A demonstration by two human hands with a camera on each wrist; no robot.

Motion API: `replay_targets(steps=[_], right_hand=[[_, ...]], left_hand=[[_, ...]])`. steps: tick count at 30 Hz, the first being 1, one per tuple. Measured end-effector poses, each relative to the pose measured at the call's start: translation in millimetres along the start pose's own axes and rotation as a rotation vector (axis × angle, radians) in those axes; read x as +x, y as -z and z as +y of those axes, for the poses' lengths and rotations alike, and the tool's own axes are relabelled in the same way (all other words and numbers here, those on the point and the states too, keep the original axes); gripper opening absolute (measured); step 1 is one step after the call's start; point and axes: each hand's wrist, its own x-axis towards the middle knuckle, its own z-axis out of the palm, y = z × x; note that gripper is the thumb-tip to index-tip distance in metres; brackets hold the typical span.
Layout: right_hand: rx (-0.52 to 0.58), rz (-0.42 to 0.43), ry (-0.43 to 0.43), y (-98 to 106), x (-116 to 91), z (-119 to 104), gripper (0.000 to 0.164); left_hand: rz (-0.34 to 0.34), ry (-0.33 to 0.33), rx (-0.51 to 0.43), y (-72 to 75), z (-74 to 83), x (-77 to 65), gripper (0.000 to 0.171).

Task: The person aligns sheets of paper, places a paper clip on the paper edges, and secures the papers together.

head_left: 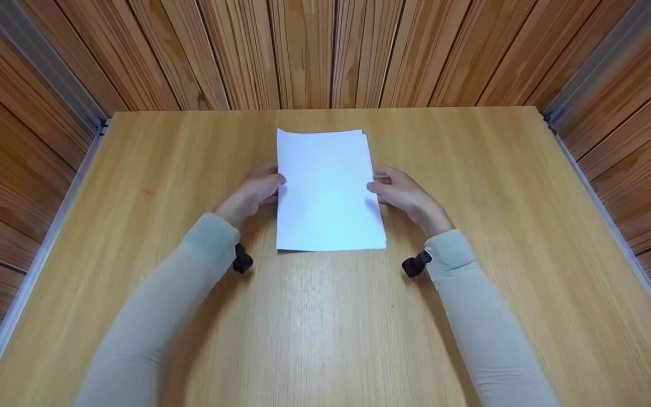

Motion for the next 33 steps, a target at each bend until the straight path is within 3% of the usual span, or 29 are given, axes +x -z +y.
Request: replay_targets(steps=[5, 8, 14, 20, 33], right_hand=[[0.044, -0.009, 0.017, 1, 0, 2, 0.069], [0.061, -0.019, 0.028, 1, 0, 4, 0.069], [0.068, -0.012, 0.026, 1, 0, 5, 0.070], [0.075, -0.009, 0.034, 0, -1, 7, 0.071], [0.133, -0.010, 0.045, 1, -2, 9, 0.068]], left_hand=[[-0.006, -0.097, 0.063, -3.1, -6.2, 1.0, 0.066], [-0.001, -0.113, 0.101, -4.5, -8.4, 1.3, 0.070], [0.041, -0.083, 0.178, -5.9, -11.7, 3.9, 0.073], [0.080, -0.102, 0.231, -7.2, -13.4, 4.5, 0.072], [0.083, -0.110, 0.200, -9.7, -18.6, 6.3, 0.072]])
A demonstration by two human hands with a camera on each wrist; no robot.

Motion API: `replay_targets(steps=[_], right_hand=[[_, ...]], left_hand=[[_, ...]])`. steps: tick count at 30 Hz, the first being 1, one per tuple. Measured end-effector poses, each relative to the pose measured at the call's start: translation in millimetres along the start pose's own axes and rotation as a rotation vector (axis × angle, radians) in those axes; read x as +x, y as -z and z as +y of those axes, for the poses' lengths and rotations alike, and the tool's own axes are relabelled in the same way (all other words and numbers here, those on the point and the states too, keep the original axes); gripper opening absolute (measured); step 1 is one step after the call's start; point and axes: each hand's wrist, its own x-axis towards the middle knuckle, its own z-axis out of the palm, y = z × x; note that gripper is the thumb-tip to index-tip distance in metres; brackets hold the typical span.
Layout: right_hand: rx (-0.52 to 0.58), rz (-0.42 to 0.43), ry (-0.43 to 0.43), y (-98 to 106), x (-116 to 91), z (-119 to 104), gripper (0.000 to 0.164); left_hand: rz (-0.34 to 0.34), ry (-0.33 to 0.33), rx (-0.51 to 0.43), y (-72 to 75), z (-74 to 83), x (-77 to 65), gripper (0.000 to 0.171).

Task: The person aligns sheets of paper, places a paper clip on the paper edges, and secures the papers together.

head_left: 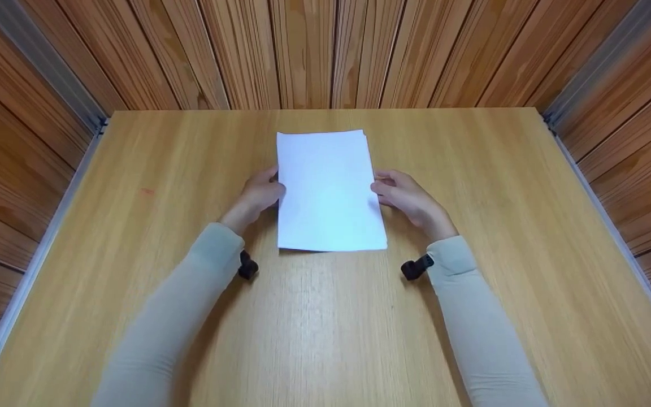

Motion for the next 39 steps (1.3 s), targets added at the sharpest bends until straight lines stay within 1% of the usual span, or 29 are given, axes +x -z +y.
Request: replay_targets(steps=[5, 9, 12, 19, 28, 35, 39], right_hand=[[0.036, -0.009, 0.025, 0, 0, 2, 0.066], [0.017, -0.004, 0.024, -1, -1, 3, 0.066], [-0.002, 0.002, 0.026, -1, -3, 5, 0.068], [-0.012, 0.024, 0.033, -3, -5, 9, 0.072], [0.001, 0.030, 0.032, -6, -6, 9, 0.068], [0.036, 0.014, 0.079, -7, -6, 11, 0.067], [0.033, 0.018, 0.076, -7, -6, 13, 0.067]], left_hand=[[0.001, -0.029, -0.031, 0.1, -2.0, -0.7, 0.071], [-0.002, -0.027, -0.044, 1.0, -2.8, -2.5, 0.072], [0.010, -0.029, -0.040, 0.2, -3.2, -2.4, 0.072], [0.053, -0.073, 0.012, -4.5, -4.8, -4.2, 0.072], [0.046, -0.084, 0.000, -3.0, -3.0, -6.0, 0.072], [0.057, -0.154, -0.022, -3.2, -7.3, -5.8, 0.072], [0.066, -0.158, -0.031, -4.1, -9.4, -6.5, 0.071]])
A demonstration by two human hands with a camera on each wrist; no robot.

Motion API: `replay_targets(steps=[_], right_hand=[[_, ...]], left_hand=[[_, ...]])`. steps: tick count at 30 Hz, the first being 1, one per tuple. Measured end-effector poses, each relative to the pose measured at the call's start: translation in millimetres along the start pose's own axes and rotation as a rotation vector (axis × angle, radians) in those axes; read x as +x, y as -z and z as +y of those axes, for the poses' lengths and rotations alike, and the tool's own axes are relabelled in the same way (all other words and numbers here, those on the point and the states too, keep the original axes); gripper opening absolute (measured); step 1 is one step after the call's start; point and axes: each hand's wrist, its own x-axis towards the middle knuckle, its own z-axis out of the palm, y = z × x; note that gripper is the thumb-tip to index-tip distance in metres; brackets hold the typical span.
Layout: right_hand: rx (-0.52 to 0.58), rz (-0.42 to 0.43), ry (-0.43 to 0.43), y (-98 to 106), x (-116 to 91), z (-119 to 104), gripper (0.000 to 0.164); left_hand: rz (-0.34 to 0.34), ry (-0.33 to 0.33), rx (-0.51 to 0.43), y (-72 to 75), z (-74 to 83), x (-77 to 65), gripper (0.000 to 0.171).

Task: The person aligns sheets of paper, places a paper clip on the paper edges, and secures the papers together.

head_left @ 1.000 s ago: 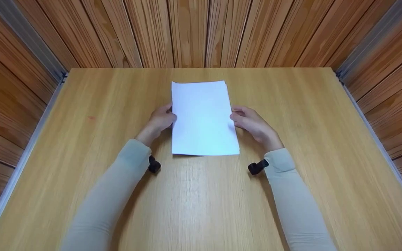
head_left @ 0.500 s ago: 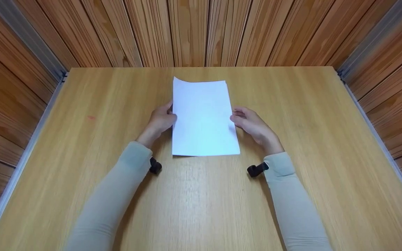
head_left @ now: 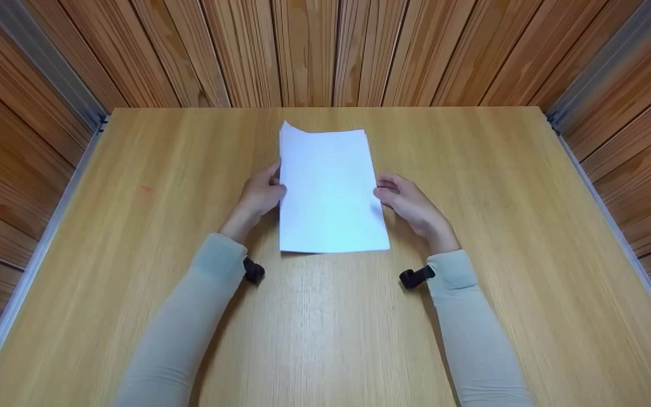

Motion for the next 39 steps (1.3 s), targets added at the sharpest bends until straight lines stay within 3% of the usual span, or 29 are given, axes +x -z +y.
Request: replay_targets(steps=[7, 21, 26, 39], right_hand=[[-0.007, 0.011, -0.005, 3, -1, 2, 0.069], [0.078, 0.006, 0.009, 6, -2, 7, 0.068], [0.078, 0.006, 0.019, 5, -1, 6, 0.067], [0.052, 0.026, 0.010, 3, 0, 1, 0.067]], left_hand=[[0.033, 0.009, -0.017, -3.3, 2.2, -0.7, 0.070], [0.082, -0.062, -0.030, -10.2, 0.6, -3.6, 0.068], [0.113, -0.103, 0.010, -10.2, 0.3, -6.8, 0.066], [0.143, -0.142, 0.003, -8.3, 2.7, -11.1, 0.067]])
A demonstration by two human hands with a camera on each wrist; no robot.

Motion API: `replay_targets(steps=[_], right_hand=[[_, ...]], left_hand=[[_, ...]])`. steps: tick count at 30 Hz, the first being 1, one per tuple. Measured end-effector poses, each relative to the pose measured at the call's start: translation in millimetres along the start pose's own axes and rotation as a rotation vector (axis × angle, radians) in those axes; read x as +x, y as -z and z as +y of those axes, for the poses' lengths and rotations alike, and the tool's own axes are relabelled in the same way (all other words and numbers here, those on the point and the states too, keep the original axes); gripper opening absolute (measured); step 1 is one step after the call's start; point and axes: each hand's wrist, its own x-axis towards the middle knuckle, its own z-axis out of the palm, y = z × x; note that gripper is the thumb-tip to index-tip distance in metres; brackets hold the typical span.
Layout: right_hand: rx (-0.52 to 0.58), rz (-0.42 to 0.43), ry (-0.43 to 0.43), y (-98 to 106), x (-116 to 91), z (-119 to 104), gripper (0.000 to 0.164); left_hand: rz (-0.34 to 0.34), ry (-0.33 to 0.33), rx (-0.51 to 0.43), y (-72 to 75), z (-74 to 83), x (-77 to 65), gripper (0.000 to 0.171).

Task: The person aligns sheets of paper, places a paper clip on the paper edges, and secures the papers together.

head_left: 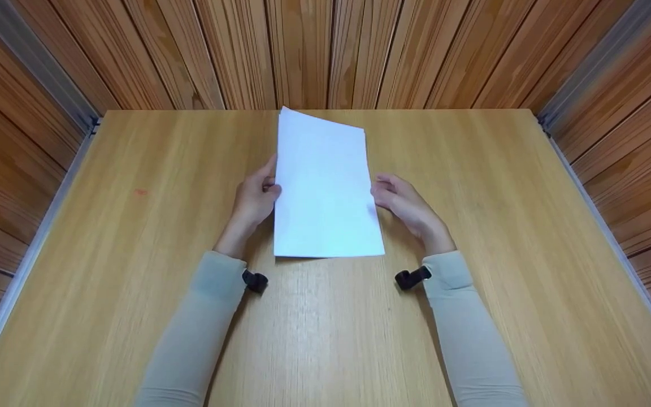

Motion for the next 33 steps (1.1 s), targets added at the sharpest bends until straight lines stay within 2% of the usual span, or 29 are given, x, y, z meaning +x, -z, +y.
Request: replay_targets(steps=[7, 15, 25, 33], right_hand=[[0.008, 0.008, 0.015, -1.2, 1.3, -0.5, 0.065], [0.039, 0.041, 0.041, -4.1, 5.2, 0.5, 0.067], [0.001, 0.088, 0.031, -3.9, 6.7, -1.6, 0.068], [-0.018, 0.143, 0.011, -5.3, 7.9, -2.4, 0.071]], left_hand=[[-0.005, -0.009, -0.019, 2.8, -1.1, -2.8, 0.066], [-0.012, -0.076, -0.058, 6.2, -1.1, -3.9, 0.064], [-0.014, -0.052, -0.099, 7.9, 2.3, -1.5, 0.064], [-0.020, -0.060, -0.124, 7.7, 6.2, -1.7, 0.065]])
